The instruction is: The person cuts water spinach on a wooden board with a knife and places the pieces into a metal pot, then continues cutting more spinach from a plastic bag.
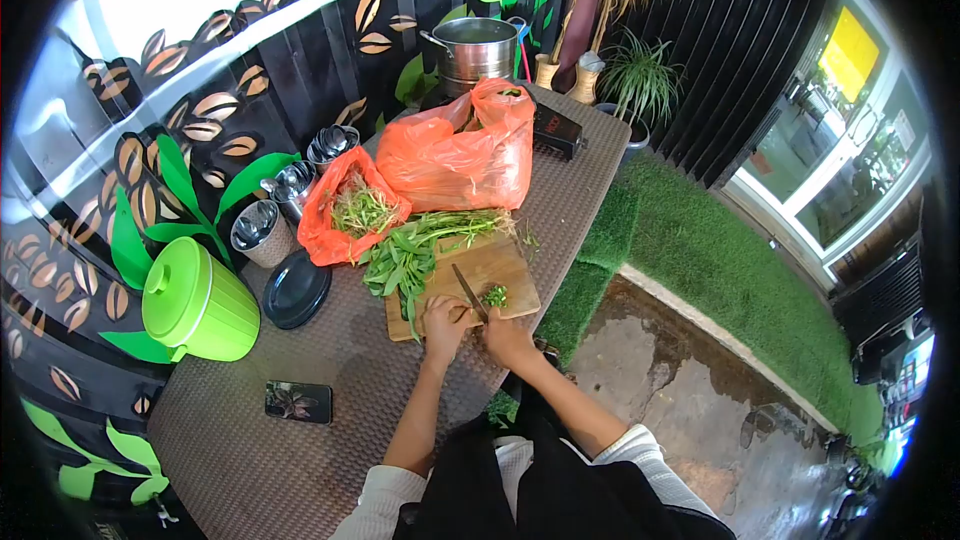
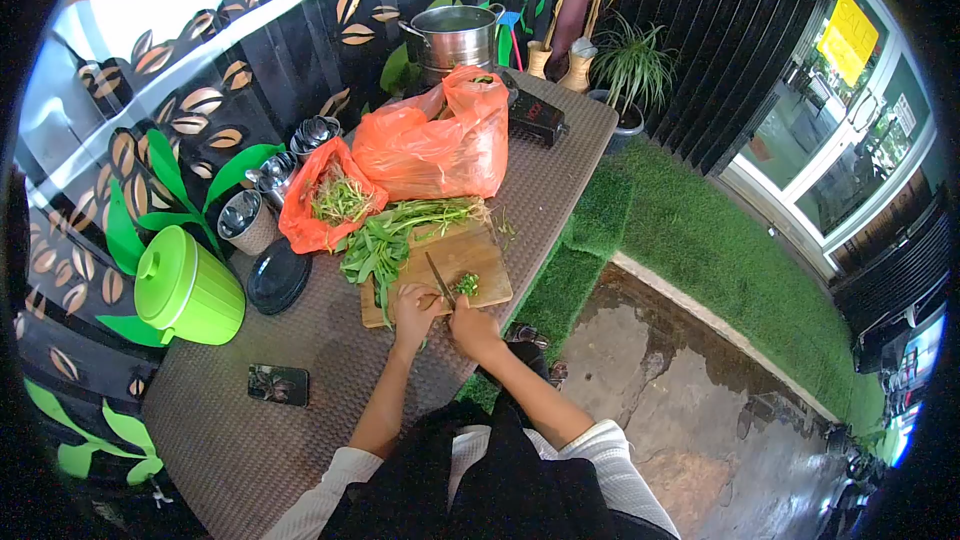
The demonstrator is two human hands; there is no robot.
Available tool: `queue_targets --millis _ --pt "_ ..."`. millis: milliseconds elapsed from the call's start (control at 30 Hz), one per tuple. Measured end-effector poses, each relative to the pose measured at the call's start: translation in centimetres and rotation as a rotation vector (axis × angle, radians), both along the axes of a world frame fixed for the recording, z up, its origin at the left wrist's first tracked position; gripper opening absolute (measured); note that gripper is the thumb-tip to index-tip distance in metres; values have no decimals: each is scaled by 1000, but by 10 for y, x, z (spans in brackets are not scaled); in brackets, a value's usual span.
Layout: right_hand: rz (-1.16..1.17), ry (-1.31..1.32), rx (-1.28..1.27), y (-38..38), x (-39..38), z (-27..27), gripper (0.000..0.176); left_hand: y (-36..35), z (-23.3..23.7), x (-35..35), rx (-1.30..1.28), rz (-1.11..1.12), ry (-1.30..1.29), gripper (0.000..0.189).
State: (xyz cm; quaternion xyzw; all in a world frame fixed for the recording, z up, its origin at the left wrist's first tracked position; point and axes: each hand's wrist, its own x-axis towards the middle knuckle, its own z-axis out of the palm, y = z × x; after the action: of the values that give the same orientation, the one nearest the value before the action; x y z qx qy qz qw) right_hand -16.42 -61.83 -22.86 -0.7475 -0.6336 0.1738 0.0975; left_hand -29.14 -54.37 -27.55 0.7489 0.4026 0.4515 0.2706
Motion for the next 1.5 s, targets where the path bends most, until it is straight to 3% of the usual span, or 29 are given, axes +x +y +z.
queue_targets --millis 200,267,367,633,767,833,1067,1167,1333,1400,1500 --pt "-67 -21 -18 -5 -14 -9 28 6 -4 0 -255 108 41 15" --pt "-64 -22 -16 -5 -13 -10 28 9 -12 0 -63 55 45 16" --pt "-75 -19 -12 0 -14 -13 28 0 -1 2 30 66 131 18" --pt "-33 53 40 39 1 -13 27 -2 1 3 -25 96 60 13" --pt "-7 89 -128 35 9 -6 28 3 -8 4 -104 114 22 12" --pt "-29 -15 -23 20 -1 -9 20 5 -13 3 -82 109 6 12" --pt "-90 -96 89 24 -22 -24 18 1 -8 4 21 106 16 10" --pt "-93 -66 94 33 -14 -22 22 -7 2 5 21 102 69 12" --pt "-39 208 54 25 25 3 33 -10 4 15 85 148 169 11" --pt "-1 288 106 20 44 7 43 -9 9 19 47 75 154 12" --pt "-105 358 152 8 61 10 37 -3 9 20 -138 -26 159 14"
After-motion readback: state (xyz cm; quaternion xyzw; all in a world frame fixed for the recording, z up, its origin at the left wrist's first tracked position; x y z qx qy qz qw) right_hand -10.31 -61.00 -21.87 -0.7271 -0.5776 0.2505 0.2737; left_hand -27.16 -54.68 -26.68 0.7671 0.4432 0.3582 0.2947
